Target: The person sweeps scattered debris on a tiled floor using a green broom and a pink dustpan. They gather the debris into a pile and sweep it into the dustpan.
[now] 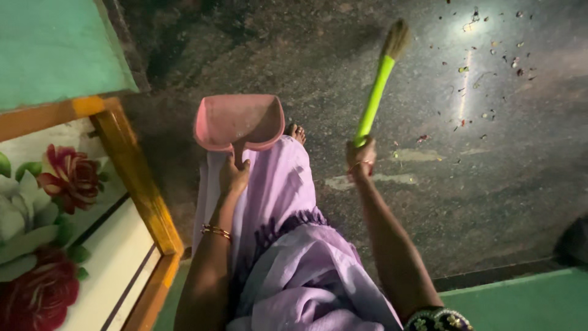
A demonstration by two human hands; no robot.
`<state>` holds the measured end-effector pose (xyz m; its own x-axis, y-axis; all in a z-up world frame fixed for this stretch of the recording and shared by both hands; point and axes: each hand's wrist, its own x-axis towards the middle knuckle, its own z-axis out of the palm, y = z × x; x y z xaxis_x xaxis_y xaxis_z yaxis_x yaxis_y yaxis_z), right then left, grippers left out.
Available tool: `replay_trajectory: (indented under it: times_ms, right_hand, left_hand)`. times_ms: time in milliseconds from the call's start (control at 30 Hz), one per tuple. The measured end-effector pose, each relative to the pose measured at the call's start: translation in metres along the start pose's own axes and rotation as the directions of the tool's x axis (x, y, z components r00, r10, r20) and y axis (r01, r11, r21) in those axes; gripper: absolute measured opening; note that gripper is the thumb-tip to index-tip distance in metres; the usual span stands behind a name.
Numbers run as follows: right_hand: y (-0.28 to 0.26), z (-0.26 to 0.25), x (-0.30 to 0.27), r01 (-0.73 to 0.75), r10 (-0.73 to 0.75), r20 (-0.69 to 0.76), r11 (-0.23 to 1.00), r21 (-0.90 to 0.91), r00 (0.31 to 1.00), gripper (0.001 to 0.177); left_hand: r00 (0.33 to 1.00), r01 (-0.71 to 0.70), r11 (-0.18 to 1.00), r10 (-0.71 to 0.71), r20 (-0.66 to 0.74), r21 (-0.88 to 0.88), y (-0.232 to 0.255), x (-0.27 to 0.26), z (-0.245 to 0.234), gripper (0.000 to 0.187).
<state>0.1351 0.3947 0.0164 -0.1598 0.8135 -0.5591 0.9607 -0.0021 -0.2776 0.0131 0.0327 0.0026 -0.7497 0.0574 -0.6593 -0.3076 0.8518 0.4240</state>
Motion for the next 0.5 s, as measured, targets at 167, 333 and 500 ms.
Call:
replay_trajectory:
  times_ms: [167,333,500]
  right_hand:
    - [0.005,0.041,-0.072,0.149,-0.143,0.255,0.989,-0.005,0.956,0.054]
    - [-0.001,0.065,-0.102,0.341,-0.217,0.5,0.925,-0.171,0.838,0.058]
    - [0.001,0.076,-0.075,0.346,-0.23,0.484,0.923,-0.165,0.844,0.06]
  left_hand:
    - [0.999,0.035,0.999,-0.035,0.0,0.027,0.004,-0.01,0.009,0.055]
    - [0.999,0.005,0.999,-0.002,-0.052,0.049,0.0,-0.017,0.016,0.047]
    - [0.999,0.005,0.999,-0.002,-0.052,0.048,-0.013,-0.028,0.014,0.045]
